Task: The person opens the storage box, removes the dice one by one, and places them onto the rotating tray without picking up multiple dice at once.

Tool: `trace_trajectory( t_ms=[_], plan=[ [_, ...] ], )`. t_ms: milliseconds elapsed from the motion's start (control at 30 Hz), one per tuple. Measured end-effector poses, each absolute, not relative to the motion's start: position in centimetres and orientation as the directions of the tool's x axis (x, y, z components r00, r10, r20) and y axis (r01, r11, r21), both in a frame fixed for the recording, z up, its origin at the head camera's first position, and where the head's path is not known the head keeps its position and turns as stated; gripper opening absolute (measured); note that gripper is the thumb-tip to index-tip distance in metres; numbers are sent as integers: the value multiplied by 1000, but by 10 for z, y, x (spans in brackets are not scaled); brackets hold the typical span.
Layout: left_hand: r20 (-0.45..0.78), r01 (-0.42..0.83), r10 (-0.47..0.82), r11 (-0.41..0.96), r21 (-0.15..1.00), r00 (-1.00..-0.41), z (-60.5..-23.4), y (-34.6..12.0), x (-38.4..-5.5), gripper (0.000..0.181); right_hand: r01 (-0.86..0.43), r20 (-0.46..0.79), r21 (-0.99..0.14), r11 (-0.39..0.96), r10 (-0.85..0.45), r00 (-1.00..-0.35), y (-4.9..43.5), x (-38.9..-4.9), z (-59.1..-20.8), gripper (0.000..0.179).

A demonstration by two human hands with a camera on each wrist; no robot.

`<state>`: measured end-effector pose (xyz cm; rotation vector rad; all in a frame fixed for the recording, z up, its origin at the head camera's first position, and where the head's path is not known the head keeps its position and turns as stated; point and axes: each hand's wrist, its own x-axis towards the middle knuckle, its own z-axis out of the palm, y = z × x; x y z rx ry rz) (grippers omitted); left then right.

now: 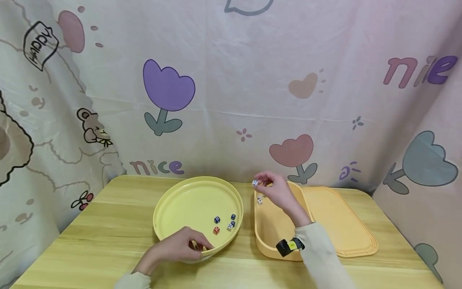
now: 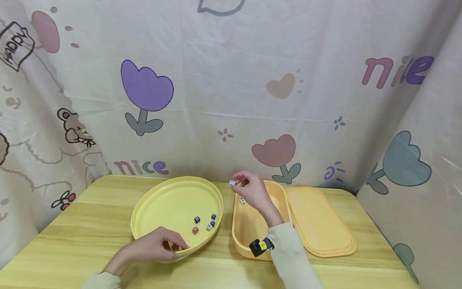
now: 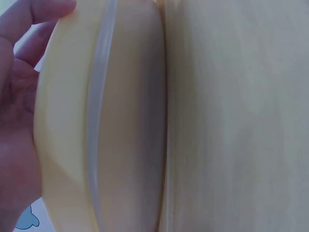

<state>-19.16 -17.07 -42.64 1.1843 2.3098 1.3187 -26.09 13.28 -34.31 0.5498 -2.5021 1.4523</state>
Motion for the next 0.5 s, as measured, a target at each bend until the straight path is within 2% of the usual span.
trace_trajectory(
  t_ms=[233,500],
  plan=[
    [187,544,740,275,793,-646,-425,-171,-192,27,-374,334,-819,435,-169,-927,126,-244,-348,13],
    [186,535,737,270,801,-650,-425,-172,-189,28,-372,382,-839,397,-56,-923,120,-235,-366,12]
  ],
)
